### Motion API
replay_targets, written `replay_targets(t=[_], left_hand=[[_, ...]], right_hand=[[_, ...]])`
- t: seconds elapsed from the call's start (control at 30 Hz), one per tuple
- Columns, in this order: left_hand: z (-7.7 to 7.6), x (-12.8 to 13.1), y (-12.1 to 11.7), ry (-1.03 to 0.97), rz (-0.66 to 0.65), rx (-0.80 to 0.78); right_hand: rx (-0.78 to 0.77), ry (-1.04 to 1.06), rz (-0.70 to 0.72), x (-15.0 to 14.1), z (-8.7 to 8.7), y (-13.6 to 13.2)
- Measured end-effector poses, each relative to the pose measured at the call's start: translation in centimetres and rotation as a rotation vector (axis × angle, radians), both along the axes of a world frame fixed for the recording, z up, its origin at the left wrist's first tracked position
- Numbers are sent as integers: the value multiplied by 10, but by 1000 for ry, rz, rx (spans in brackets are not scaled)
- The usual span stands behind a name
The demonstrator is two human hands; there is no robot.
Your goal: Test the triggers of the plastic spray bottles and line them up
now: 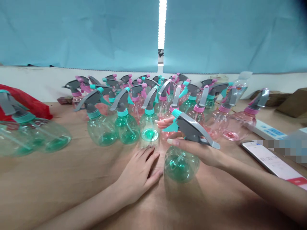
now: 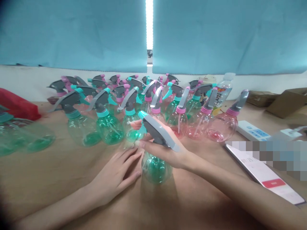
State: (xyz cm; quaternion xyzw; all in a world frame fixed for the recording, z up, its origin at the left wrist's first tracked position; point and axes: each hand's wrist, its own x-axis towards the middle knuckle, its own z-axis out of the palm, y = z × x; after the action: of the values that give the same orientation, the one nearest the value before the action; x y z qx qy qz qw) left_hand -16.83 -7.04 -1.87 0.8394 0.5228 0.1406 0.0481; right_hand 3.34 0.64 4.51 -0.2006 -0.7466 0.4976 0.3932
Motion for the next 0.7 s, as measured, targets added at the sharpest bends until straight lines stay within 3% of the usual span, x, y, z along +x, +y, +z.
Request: replay_targets(t=[0.33,0.7], left_hand=[[-1,-1,0,0,-8,10],[0,0,-1,10,-5,14]], right_hand=[[55,41,8,0,-4,1],[32,-4,-112,-1,-5,-1]])
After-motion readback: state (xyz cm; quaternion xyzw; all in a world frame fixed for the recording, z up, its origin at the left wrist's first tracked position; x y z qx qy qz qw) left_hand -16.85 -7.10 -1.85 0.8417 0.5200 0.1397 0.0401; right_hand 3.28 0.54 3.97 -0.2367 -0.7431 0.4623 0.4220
